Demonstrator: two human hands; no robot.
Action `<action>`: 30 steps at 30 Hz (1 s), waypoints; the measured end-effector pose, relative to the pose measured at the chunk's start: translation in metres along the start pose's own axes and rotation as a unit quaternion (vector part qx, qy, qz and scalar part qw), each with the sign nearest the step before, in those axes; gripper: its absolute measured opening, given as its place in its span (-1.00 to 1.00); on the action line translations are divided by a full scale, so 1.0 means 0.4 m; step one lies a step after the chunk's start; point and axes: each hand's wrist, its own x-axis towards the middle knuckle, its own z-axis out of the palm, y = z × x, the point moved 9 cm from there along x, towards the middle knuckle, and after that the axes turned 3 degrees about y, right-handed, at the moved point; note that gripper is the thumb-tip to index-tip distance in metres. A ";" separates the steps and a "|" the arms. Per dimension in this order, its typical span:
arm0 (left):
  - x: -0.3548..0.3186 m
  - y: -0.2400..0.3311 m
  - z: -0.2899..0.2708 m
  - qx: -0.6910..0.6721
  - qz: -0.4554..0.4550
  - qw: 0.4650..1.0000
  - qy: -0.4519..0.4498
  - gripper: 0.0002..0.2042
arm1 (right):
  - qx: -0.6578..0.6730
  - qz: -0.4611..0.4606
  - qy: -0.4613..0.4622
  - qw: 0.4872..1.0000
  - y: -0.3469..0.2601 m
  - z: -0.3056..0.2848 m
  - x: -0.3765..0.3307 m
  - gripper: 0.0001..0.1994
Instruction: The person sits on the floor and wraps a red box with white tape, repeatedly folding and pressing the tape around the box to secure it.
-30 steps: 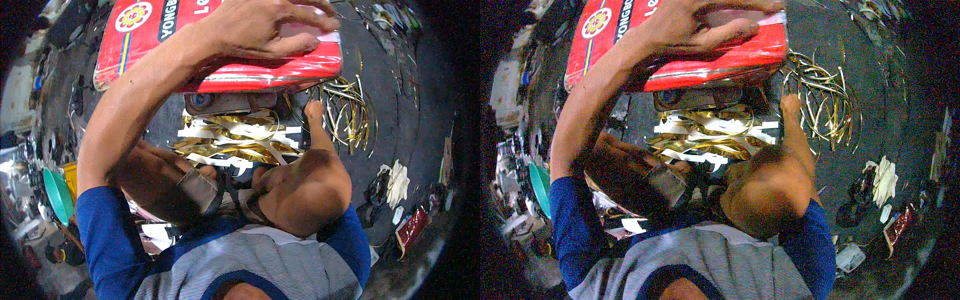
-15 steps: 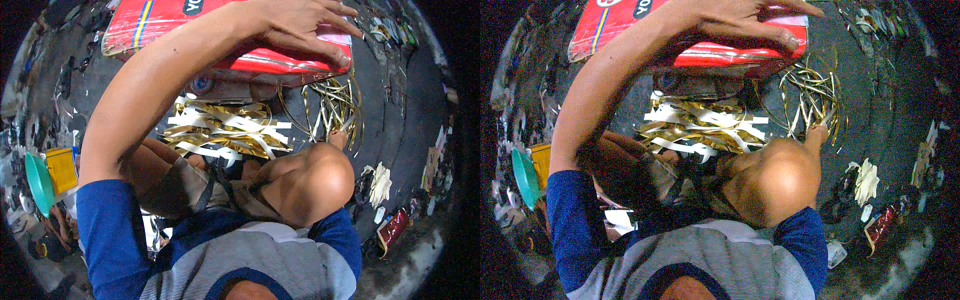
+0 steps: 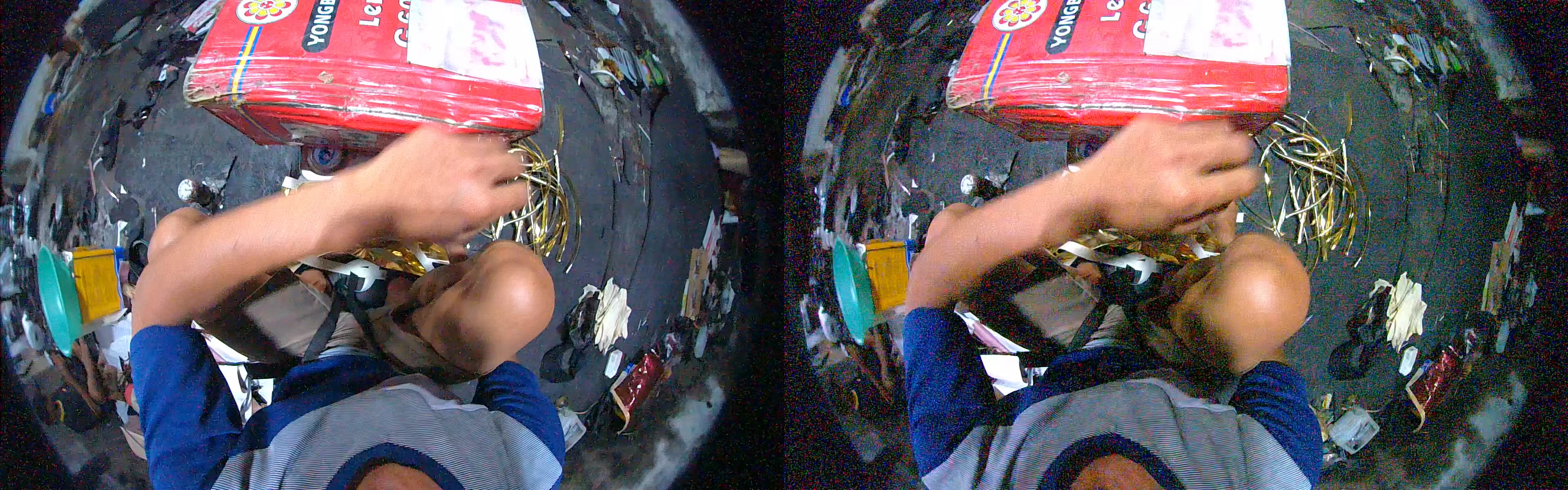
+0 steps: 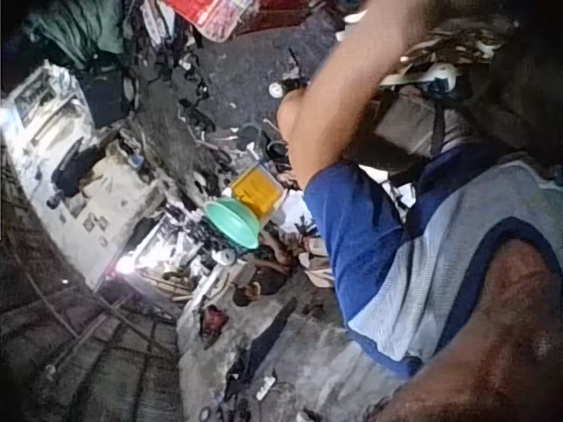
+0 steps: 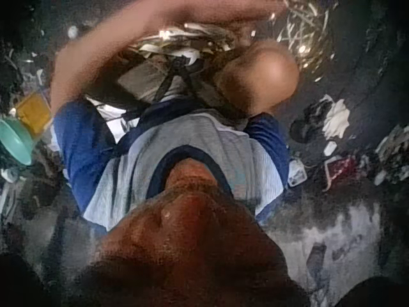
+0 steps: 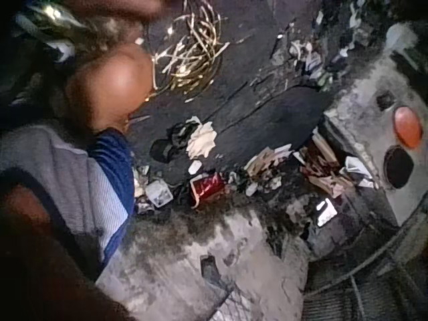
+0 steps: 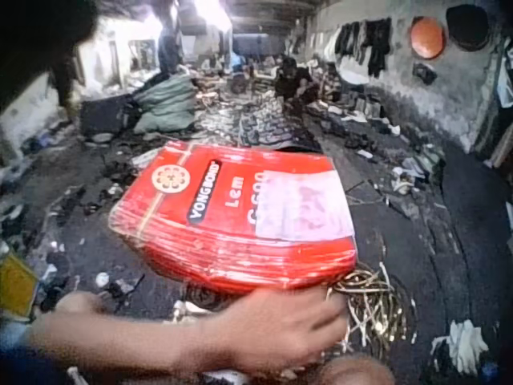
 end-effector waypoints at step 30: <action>-0.510 -0.187 0.474 -0.365 -0.600 0.709 0.057 -0.56 | 0.158 -0.048 -0.210 0.964 -0.144 0.045 -0.106 -0.66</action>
